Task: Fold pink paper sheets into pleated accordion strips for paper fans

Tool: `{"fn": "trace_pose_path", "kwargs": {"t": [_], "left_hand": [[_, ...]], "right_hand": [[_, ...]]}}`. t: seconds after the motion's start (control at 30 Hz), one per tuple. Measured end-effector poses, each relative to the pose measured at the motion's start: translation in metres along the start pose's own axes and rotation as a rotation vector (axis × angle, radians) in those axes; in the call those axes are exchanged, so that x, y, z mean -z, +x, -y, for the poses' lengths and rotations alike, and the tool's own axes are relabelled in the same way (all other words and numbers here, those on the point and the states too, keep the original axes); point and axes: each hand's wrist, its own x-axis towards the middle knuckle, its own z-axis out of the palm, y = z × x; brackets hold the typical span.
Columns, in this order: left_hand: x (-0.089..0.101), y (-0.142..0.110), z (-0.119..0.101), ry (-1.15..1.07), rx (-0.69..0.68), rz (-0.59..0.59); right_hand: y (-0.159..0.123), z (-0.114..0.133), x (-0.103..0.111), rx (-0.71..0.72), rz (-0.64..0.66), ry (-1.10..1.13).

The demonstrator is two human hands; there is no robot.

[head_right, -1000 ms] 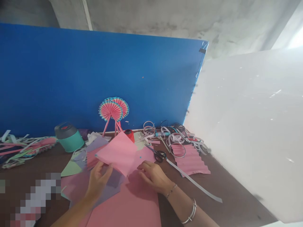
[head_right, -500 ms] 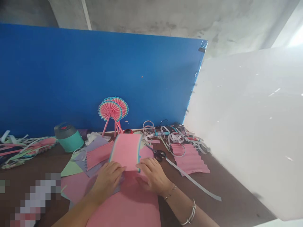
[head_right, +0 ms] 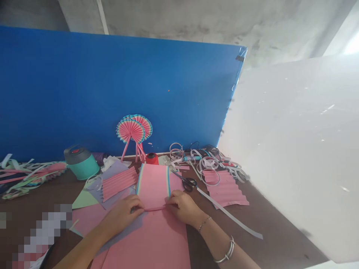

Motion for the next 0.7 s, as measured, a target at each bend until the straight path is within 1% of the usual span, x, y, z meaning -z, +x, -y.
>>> {"fn": "trace_pose_path", "kwargs": {"t": [0.13, 0.3, 0.53, 0.7], "left_hand": [[0.007, 0.0, 0.006, -0.046, 0.048, 0.039], [0.007, 0.002, 0.012, -0.08, 0.11, 0.017], [0.005, 0.004, 0.019, -0.03, 0.094, -0.022], [0.001, 0.007, 0.024, 0.015, 0.149, -0.051]], "right_hand": [[0.0, -0.001, -0.001, -0.056, -0.021, 0.093], [0.001, 0.0, -0.003, -0.183, -0.061, 0.214], [0.003, -0.001, -0.006, -0.207, -0.082, 0.21], [0.007, 0.003, -0.004, -0.258, -0.088, 0.174]]}}
